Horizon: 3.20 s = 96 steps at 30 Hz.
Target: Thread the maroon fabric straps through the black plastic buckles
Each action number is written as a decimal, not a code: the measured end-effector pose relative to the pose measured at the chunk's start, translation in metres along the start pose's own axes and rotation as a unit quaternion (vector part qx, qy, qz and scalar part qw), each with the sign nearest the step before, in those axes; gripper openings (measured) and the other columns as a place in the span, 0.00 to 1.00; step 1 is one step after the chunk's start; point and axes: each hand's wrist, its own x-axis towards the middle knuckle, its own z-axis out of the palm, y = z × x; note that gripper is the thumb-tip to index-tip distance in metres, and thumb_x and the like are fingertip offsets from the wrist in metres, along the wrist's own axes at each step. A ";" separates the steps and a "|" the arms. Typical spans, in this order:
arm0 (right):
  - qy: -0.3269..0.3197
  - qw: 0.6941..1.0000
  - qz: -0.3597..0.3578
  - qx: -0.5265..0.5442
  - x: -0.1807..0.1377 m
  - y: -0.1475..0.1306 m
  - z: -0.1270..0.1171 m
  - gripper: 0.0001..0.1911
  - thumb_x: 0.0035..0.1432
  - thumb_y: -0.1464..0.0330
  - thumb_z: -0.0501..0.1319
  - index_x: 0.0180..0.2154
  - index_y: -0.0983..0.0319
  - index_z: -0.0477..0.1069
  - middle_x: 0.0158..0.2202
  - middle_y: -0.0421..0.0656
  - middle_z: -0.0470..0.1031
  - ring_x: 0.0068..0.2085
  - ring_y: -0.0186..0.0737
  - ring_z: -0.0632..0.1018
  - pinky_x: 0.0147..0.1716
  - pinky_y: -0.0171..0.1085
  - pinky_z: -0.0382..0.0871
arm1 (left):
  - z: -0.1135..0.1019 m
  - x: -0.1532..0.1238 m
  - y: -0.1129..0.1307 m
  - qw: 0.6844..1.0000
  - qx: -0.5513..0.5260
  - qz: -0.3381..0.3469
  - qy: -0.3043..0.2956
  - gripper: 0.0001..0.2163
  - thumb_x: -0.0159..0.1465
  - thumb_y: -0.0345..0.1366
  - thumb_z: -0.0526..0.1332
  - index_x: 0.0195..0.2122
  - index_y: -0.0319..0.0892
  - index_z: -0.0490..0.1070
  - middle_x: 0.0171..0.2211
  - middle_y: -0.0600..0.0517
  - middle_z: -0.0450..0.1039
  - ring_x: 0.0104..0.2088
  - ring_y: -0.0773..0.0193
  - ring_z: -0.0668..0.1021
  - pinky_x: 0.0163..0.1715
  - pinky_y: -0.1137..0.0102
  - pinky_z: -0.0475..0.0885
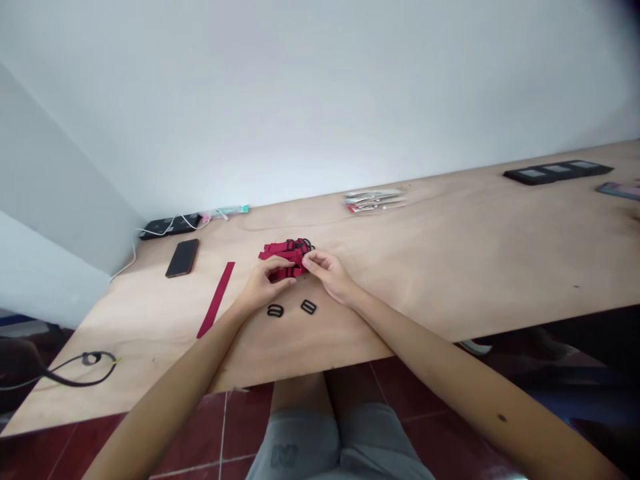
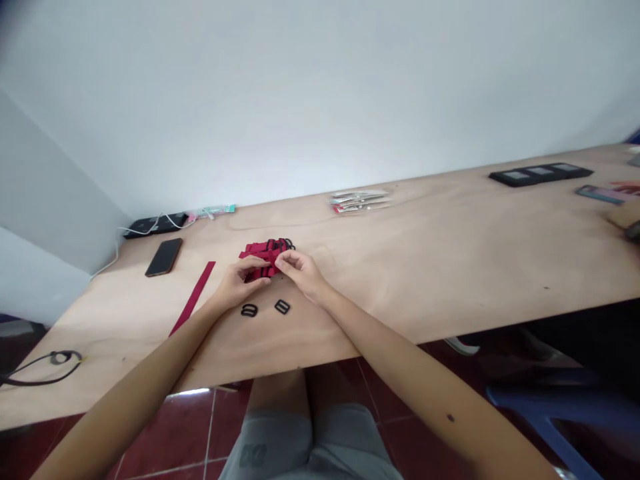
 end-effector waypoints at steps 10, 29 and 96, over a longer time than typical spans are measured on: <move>-0.016 0.999 0.028 0.009 -0.002 -0.001 -0.003 0.17 0.58 0.55 0.75 0.45 0.59 0.83 0.34 0.42 0.84 0.36 0.40 0.81 0.44 0.40 0.74 | 0.004 0.000 0.003 0.992 -0.114 -0.043 -0.016 0.22 0.63 0.44 0.75 0.55 0.42 0.79 0.52 0.41 0.84 0.51 0.48 0.86 0.51 0.55 0.83; -0.028 0.997 0.010 -0.071 -0.001 0.003 0.000 0.22 0.56 0.59 0.74 0.49 0.60 0.77 0.31 0.39 0.80 0.33 0.39 0.78 0.36 0.38 0.71 | 0.005 -0.004 0.008 0.993 -0.095 -0.071 0.028 0.21 0.56 0.41 0.79 0.49 0.44 0.82 0.50 0.44 0.84 0.53 0.46 0.84 0.50 0.55 0.85; -0.009 0.951 -0.142 -0.275 -0.004 -0.001 0.001 0.15 0.57 0.67 0.72 0.47 0.57 0.81 0.52 0.49 0.75 0.43 0.45 0.77 0.42 0.45 0.75 | 0.004 0.002 0.004 0.996 -0.050 -0.041 0.069 0.13 0.73 0.49 0.62 0.38 0.44 0.73 0.36 0.50 0.74 0.37 0.60 0.76 0.40 0.66 0.73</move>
